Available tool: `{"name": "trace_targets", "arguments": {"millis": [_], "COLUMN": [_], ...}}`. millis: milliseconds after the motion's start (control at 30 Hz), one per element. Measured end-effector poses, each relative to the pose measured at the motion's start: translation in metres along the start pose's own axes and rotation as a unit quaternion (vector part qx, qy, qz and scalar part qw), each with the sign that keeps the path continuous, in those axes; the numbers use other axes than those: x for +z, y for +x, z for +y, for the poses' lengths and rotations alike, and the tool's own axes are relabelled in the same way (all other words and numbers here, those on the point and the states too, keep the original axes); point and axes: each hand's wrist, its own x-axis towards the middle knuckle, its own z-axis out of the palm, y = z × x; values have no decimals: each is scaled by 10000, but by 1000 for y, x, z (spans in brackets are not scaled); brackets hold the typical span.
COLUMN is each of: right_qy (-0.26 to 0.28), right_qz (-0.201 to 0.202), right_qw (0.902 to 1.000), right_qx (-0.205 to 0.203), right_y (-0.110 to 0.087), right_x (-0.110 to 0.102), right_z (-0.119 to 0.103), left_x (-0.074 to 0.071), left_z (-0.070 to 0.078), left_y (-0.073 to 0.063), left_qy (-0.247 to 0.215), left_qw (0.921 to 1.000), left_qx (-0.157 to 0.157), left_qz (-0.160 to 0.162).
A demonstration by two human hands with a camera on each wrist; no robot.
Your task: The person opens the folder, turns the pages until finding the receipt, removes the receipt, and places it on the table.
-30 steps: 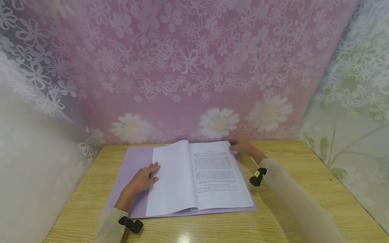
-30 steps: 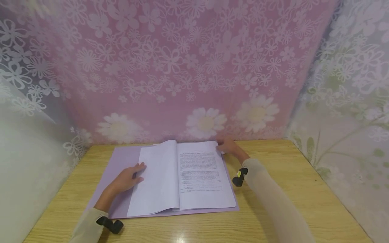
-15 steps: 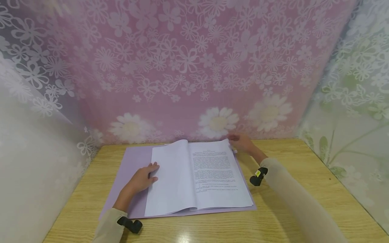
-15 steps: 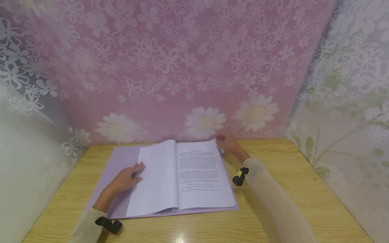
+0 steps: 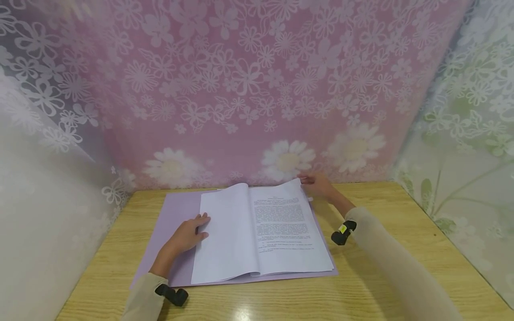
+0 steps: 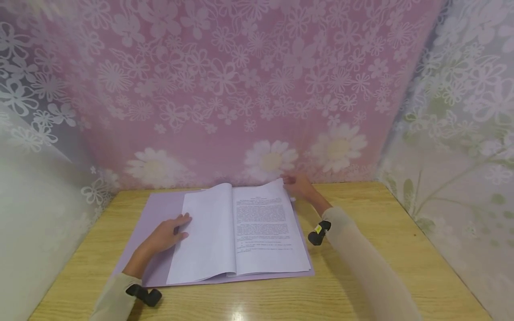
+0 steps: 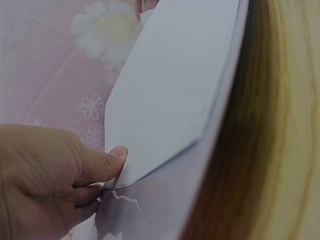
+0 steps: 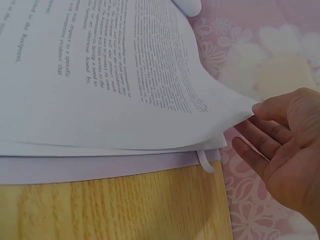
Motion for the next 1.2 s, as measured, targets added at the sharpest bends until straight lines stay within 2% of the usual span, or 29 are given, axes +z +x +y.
{"name": "trace_targets", "arguments": {"millis": [267,533,767,967,1200], "right_qy": [986,1694,1498,1410,1290], "right_qz": [-376,-1284,-1308,-1286,-1208], "right_qw": [9929,9731,9797,9812,9843], "right_qx": [-557,-892,-265,-286,-37], "right_y": [-15,-35,-52,-56,-62], "right_x": [-3,-9,-9,-8,-6], "right_z": [9,10,0,-5,-4], "left_x": [-1,-9,-10,-10,-8], "left_z": [2,8,9,10,11], "left_y": [5,10,10,11,11], "left_qy": [67,307,415,329,328], "left_qw": [9998,9990,9979,9986,9985], "left_qx": [-145,-304,-470,-395,-412], "left_qz": [-97,-107,-160,-131,-128]}}
